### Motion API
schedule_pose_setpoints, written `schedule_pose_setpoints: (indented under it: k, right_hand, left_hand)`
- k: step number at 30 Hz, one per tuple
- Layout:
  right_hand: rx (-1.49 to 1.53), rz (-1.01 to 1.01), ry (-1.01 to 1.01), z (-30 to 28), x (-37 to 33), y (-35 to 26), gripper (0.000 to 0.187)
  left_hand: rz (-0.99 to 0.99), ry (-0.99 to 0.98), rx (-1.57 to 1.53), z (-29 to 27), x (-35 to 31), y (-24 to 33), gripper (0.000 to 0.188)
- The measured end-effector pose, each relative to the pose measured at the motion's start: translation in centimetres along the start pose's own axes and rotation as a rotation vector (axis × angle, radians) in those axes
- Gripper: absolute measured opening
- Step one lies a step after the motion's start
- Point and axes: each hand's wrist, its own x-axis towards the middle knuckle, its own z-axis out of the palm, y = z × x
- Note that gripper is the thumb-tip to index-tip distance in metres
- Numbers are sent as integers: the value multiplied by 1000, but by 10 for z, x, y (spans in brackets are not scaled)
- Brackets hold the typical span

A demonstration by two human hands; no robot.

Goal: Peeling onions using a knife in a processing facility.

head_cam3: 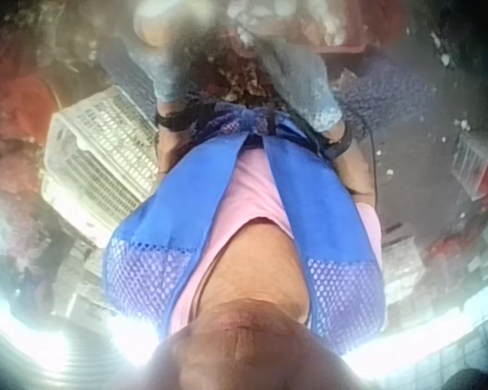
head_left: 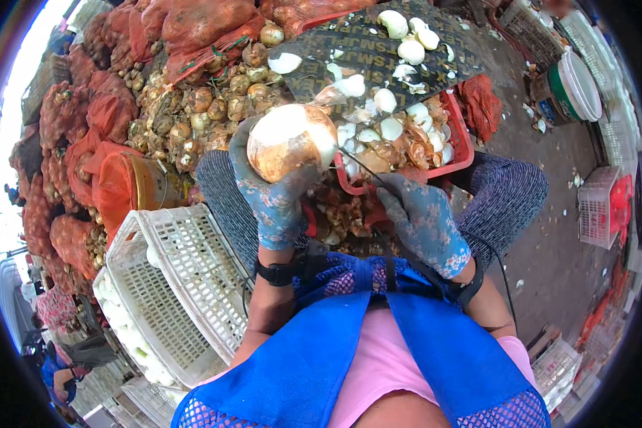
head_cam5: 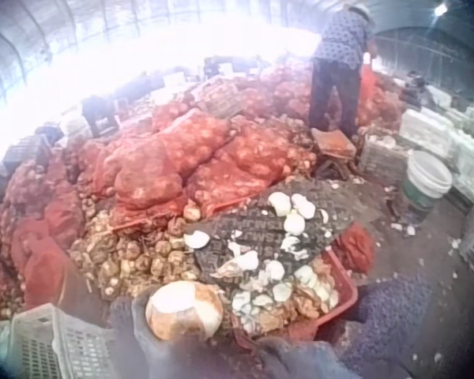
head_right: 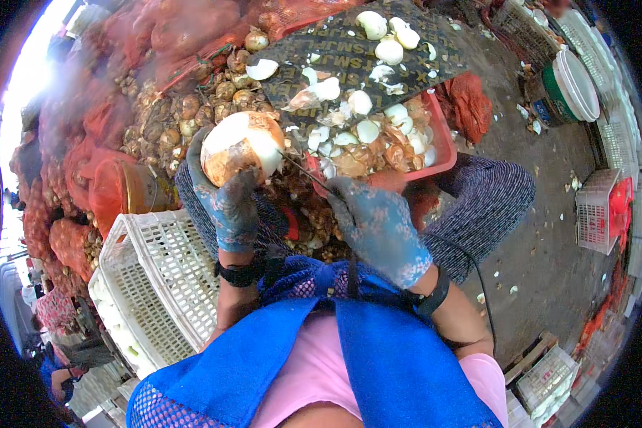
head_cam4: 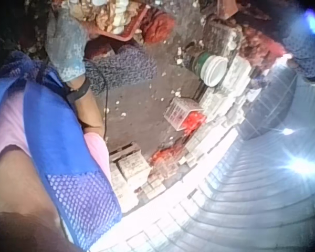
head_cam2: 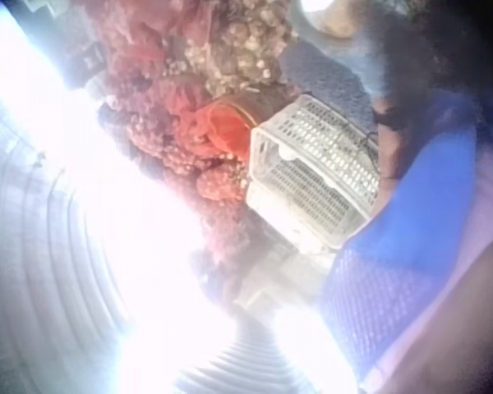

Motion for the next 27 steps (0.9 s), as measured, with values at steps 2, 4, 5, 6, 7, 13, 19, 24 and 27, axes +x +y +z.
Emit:
schedule_pose_setpoints:
  k: [2, 4, 5, 6, 7, 13, 19, 24, 27]
  right_hand:
    - [-45, 6, -5, 0, -3, -2, 24]
    - [-80, -13, 27, -1, -1, -6, 25]
    - [-117, -35, 60, -2, 2, -7, 26]
    - [-118, -35, 60, -4, 4, -9, 26]
    - [-166, -21, 41, -6, 7, -12, 27]
    - [-351, 26, 18, -2, 13, -16, 37]
    - [-487, 179, 45, 2, 25, 7, 37]
    - [-149, -10, 187, -9, 10, -9, 23]
    - [-210, -66, 100, -10, 6, -13, 24]
  left_hand:
    - [-29, -7, -109, 0, 0, -1, 77]
    - [-137, -23, -184, 0, -1, -1, 75]
    - [-137, -23, -185, 0, -2, -3, 75]
    - [-123, -35, -192, 0, -3, -5, 75]
    - [-109, -46, -199, 0, -4, -6, 75]
    - [-98, 8, -123, 5, -6, -1, 77]
    - [48, -88, 70, 11, -22, 6, 78]
    - [-113, -41, -167, 13, -18, 0, 56]
    - [-108, -45, -207, 9, -14, -4, 57]
